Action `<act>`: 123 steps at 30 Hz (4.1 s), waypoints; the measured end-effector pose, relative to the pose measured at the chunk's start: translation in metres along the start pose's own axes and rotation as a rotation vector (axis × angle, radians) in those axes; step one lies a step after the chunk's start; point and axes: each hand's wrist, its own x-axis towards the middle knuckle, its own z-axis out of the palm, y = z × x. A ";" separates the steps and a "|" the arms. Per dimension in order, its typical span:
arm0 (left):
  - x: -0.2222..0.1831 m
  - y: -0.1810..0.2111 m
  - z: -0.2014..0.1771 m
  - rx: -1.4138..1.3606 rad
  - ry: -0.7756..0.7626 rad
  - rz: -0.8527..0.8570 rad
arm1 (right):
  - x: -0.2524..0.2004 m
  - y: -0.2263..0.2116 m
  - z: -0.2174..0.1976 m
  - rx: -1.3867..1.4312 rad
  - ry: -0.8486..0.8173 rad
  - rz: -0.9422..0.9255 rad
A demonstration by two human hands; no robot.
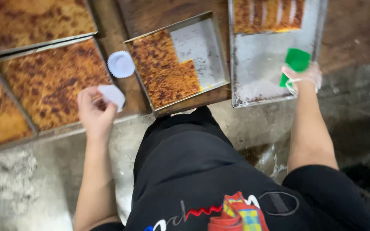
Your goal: The person picks up rectangular baked items from trays by hand, places them into paper liners, and arranges them onto other trays.
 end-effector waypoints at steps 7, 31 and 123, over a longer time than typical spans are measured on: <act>-0.010 -0.013 0.017 -0.134 -0.078 -0.259 | -0.039 -0.083 -0.062 0.472 -0.123 0.070; -0.026 -0.055 0.055 -0.201 -0.284 -0.553 | -0.173 -0.304 0.021 0.222 0.194 -0.856; 0.003 -0.009 0.534 -0.543 -0.583 -0.448 | -0.001 -0.039 -0.068 2.066 -0.826 0.395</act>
